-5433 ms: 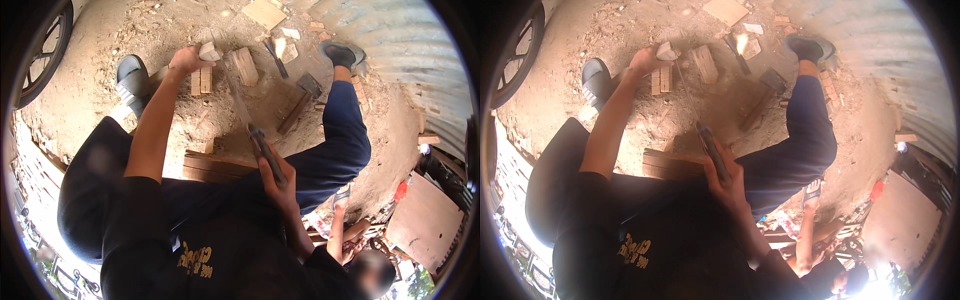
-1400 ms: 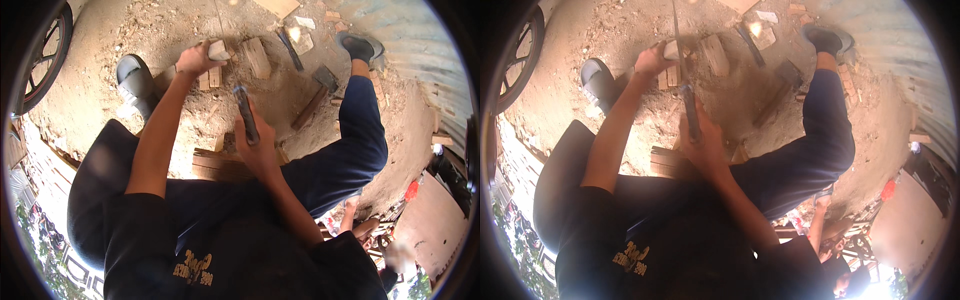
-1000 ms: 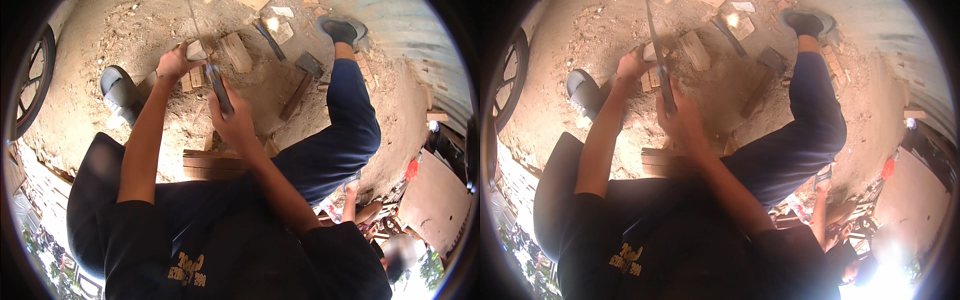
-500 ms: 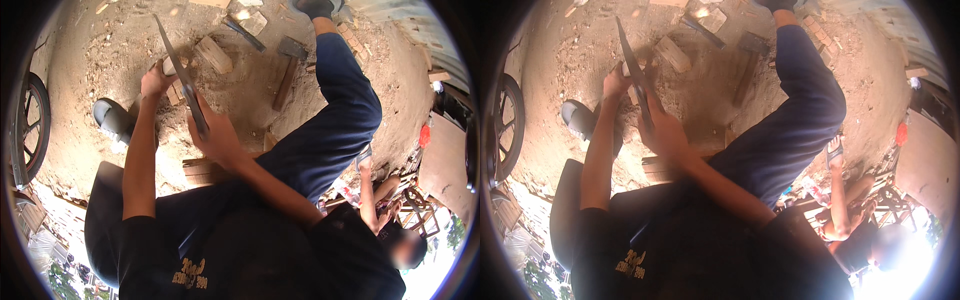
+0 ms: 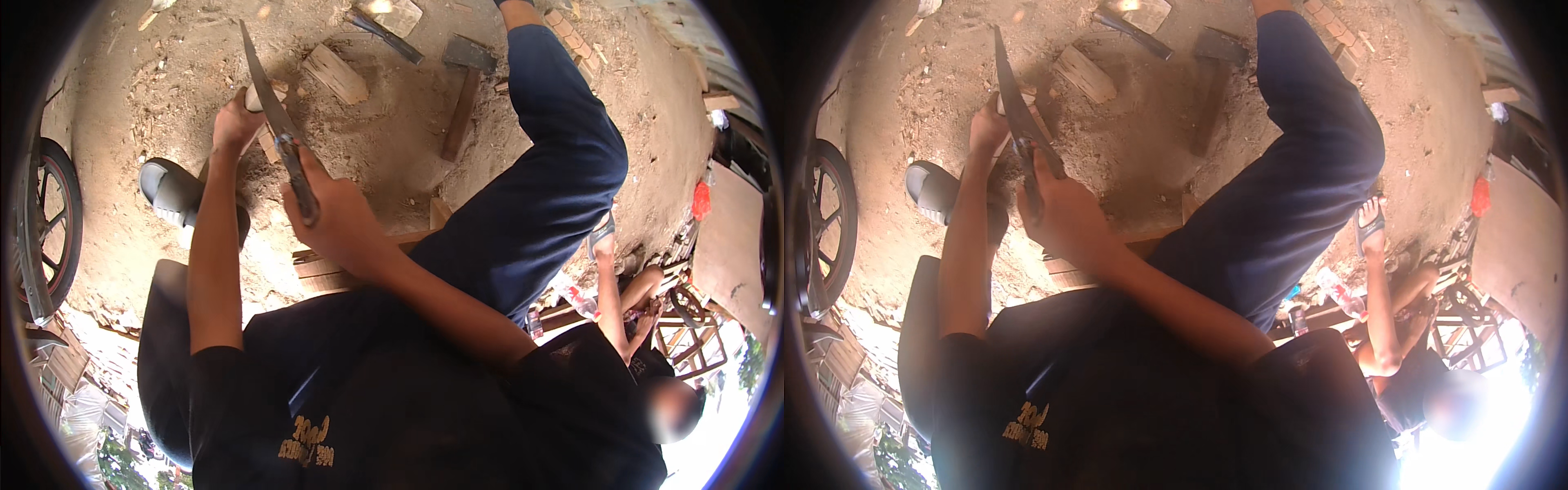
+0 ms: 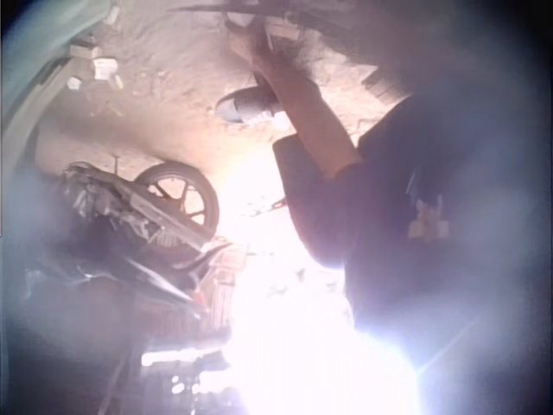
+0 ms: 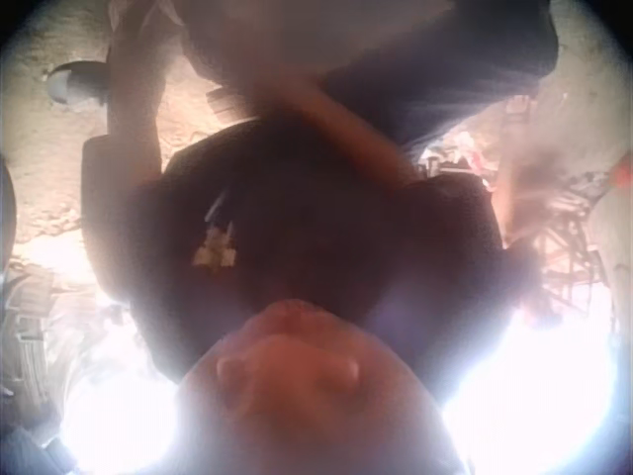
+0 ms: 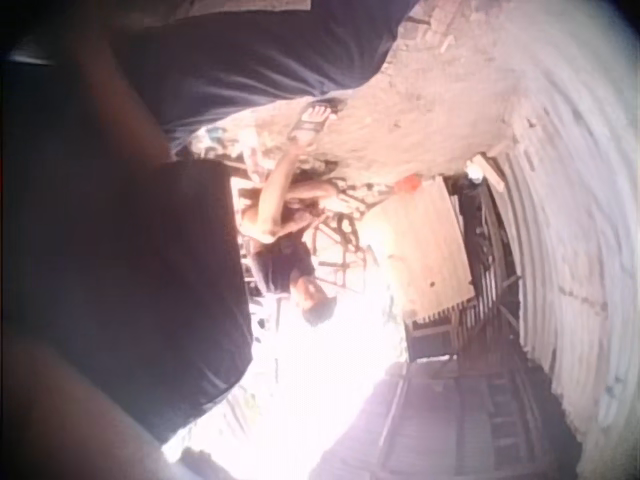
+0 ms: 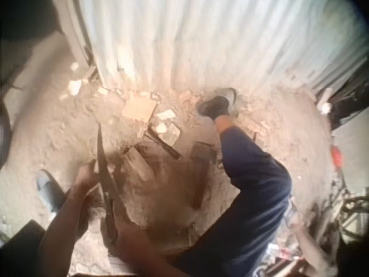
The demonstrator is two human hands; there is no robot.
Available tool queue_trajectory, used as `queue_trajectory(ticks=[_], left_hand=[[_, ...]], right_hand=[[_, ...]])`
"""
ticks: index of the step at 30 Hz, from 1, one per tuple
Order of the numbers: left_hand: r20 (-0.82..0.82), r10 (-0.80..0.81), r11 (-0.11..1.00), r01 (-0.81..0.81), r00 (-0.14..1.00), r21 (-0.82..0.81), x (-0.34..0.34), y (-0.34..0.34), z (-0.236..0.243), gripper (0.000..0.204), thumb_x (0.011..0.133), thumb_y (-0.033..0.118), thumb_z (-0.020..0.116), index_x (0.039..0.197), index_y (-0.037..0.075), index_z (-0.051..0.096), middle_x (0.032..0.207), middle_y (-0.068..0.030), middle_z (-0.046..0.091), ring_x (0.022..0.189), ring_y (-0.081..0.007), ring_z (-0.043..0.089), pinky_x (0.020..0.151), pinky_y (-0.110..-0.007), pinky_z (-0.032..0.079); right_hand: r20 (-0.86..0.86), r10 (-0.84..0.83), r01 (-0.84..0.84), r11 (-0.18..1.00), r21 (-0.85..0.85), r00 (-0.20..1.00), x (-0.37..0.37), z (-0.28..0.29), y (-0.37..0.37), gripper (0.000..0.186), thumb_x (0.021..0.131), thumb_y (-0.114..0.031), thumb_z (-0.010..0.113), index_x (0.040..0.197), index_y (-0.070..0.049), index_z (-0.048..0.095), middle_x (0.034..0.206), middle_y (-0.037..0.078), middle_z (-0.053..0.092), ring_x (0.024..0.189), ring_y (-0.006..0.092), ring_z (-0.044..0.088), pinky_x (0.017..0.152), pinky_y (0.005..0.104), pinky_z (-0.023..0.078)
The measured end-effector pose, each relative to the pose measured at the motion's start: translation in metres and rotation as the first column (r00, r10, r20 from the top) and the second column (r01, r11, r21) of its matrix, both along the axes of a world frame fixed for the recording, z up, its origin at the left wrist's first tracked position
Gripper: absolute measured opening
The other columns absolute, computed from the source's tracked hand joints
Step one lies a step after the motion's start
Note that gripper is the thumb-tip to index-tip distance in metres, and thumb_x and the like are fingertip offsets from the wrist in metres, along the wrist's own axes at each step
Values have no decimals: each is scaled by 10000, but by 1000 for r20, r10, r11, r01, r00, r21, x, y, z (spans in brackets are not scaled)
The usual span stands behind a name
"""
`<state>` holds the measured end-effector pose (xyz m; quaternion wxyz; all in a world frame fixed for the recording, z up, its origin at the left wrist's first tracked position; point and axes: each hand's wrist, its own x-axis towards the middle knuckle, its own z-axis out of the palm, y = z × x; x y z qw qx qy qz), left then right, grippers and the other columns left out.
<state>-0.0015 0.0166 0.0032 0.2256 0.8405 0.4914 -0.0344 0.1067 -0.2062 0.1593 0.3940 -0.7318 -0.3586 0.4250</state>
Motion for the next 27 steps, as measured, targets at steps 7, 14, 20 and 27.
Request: queue_trajectory(ticks=[7, 14, 20, 27], left_hand=[[-31, -35, 999, 36, 999, 8, -6, -2, -8, 813, 701, 575, 768, 1293, 57, 560, 1023, -222, 702, 950, -392, 684, 843, -457, 549], [-22, 6, 1000, -6, 1000, 26, 3, -6, -12, 810, 694, 611, 757, 1259, 61, 572, 1037, -231, 696, 965, -390, 681, 838, -480, 542], [-61, -15, 1000, 16, 998, 11, -9, -2, -3, 780, 700, 648, 735, 1194, 66, 577, 1006, -215, 702, 947, -375, 687, 812, -468, 549], [13, -23, 999, 22, 1000, 27, -1, -10, -8, 835, 662, 742, 711, 1109, 50, 578, 984, -220, 701, 881, -398, 695, 763, -458, 566]], right_hand=[[-52, -22, 24, 999, 47, 998, 18, 2, -30, 523, 899, -140, 607, 1356, 66, 455, 615, 212, 584, 561, 353, 649, 542, 384, 500], [0, -46, 46, 996, 78, 999, 17, -23, 45, 428, 897, -136, 620, 1293, 0, 532, 674, 196, 621, 602, 348, 662, 570, 376, 510], [13, -82, 80, 993, 84, 997, 6, 9, -22, 380, 898, -131, 617, 1246, 15, 568, 704, 224, 621, 600, 364, 656, 564, 390, 503], [61, -120, 109, 982, 152, 991, 12, 3, 12, 340, 907, -123, 622, 1217, 13, 590, 744, 215, 631, 624, 314, 651, 583, 378, 494]])
